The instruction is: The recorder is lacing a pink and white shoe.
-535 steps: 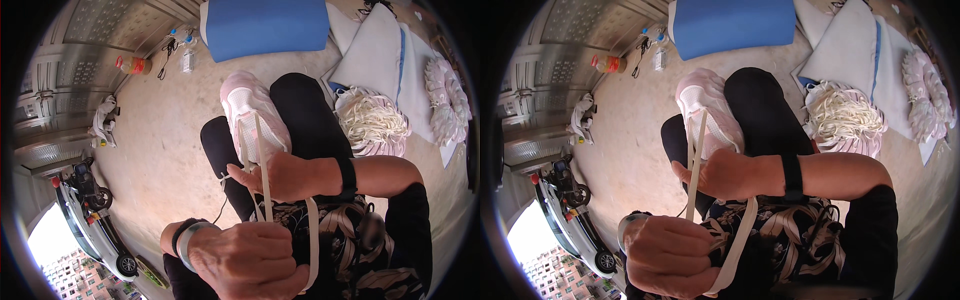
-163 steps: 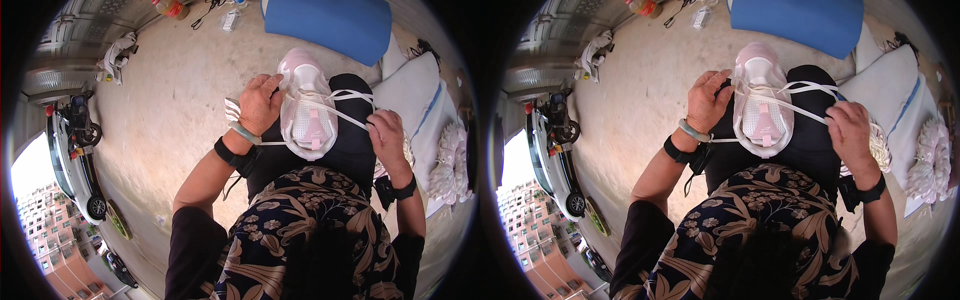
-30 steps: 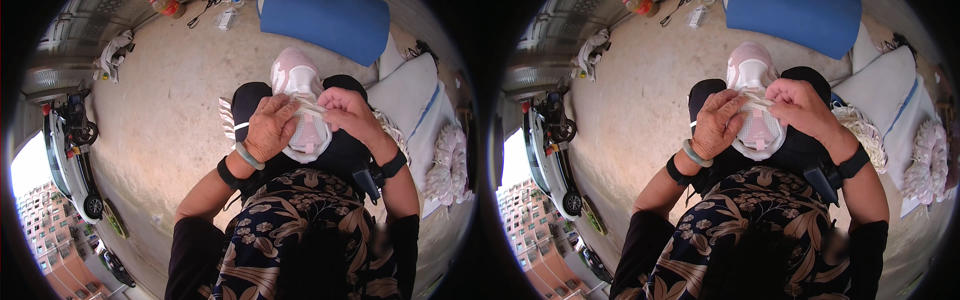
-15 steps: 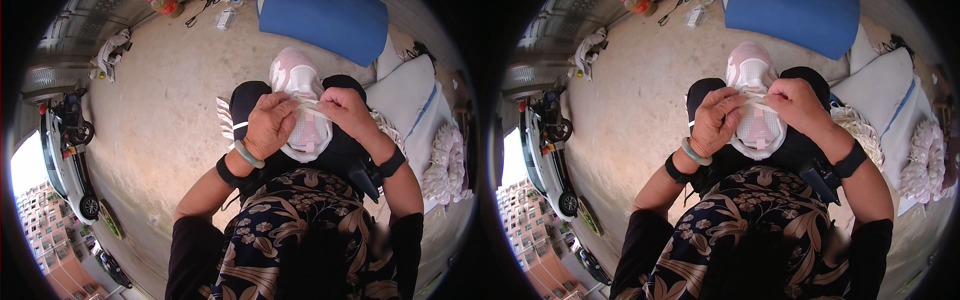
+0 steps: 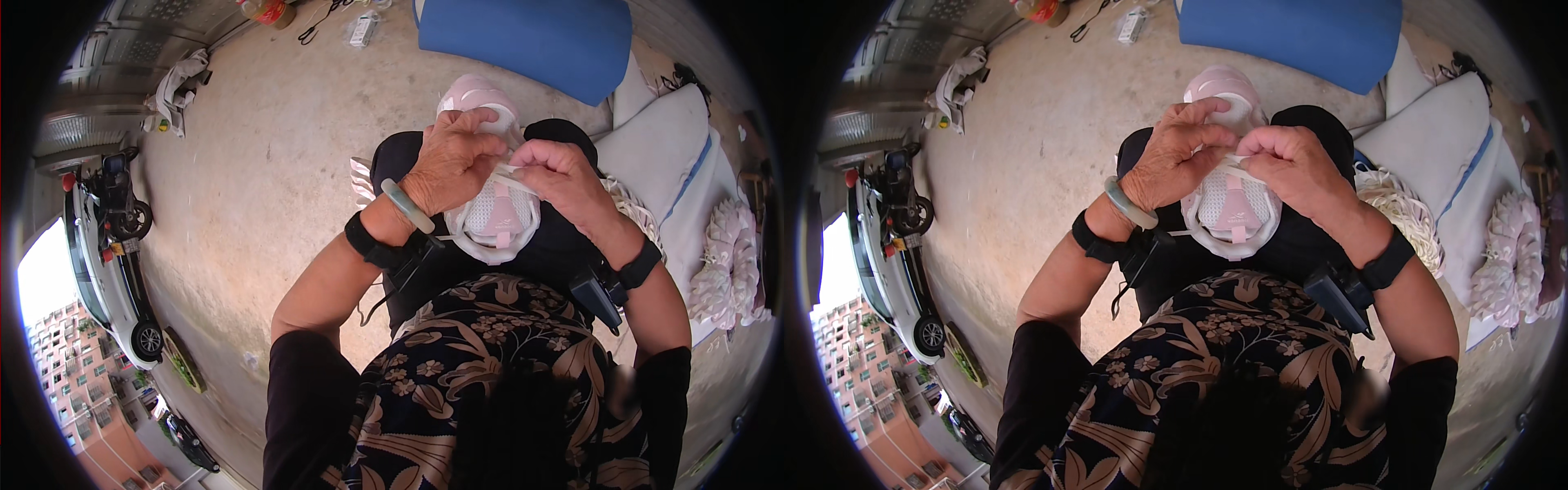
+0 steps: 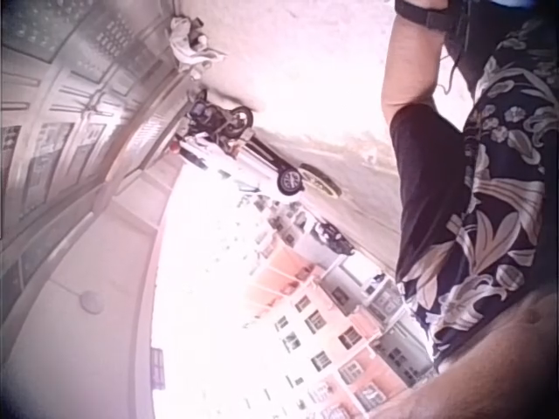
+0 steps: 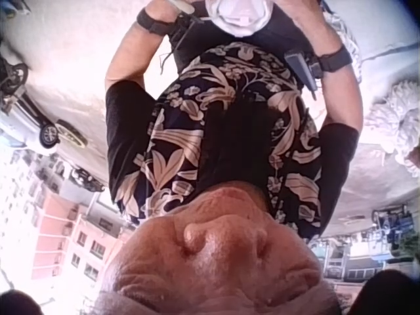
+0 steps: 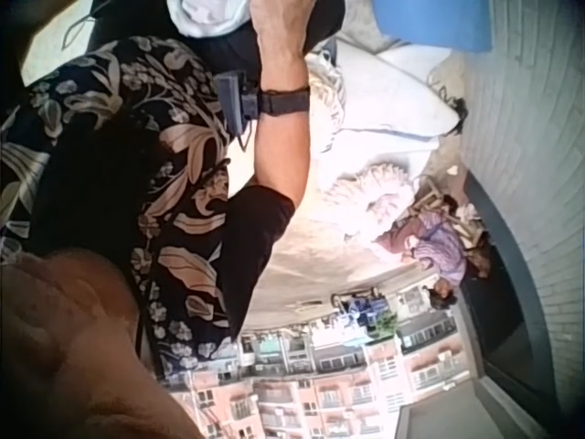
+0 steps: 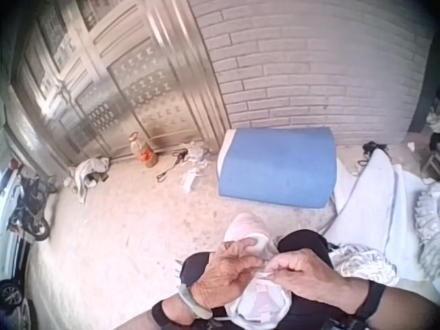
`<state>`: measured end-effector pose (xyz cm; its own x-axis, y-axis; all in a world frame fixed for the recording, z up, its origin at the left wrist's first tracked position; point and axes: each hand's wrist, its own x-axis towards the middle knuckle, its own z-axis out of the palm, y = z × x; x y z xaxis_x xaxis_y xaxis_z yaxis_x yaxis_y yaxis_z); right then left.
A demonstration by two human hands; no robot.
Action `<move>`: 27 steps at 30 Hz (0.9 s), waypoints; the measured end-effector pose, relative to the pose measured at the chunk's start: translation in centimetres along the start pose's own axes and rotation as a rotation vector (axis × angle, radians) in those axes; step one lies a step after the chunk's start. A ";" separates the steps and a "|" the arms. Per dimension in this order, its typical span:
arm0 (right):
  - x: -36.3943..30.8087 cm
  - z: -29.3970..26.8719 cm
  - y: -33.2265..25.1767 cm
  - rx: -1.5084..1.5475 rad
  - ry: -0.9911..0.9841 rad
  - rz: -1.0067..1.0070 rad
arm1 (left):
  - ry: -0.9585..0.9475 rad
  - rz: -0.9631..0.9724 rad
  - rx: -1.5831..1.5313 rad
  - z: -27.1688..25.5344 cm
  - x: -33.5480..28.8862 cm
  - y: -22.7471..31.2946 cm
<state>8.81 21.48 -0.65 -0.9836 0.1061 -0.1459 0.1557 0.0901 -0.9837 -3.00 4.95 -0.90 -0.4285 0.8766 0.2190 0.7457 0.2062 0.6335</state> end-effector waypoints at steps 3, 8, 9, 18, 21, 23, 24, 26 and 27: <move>-0.1 0.0 -0.3 0.005 -0.020 -0.013 | -0.091 -0.041 0.025 -0.6 0.2 0.5; -0.3 0.0 -0.5 -0.022 -0.001 -0.062 | -0.159 -0.044 0.049 -0.9 0.4 0.4; -0.3 0.0 -0.6 -0.019 -0.001 -0.062 | -0.147 -0.009 0.018 -1.0 0.5 -0.1; -0.4 -0.2 -0.1 -0.035 0.035 0.020 | -0.024 0.171 0.053 -0.1 0.3 -1.1; -0.5 -0.3 0.0 -0.004 0.007 0.056 | -0.002 0.209 0.021 0.0 0.2 -1.4; -0.5 -0.4 0.4 0.039 0.017 0.058 | 0.003 0.238 0.001 -0.2 0.1 -1.5; -0.4 -0.4 0.2 0.039 0.014 0.060 | -0.014 0.190 -0.057 -0.4 -0.1 -1.6; -0.3 -0.6 -0.4 0.151 -0.017 0.214 | -0.031 0.138 -0.116 -0.5 -0.2 -1.7; -0.3 -0.6 -0.5 0.151 -0.017 0.213 | -0.043 0.114 -0.119 -0.5 -0.2 -1.7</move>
<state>9.08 21.98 -0.09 -0.9318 0.0899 -0.3517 0.3450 -0.0814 -0.9350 -4.42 4.25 -1.61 -0.3200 0.9098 0.2643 0.7216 0.0533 0.6903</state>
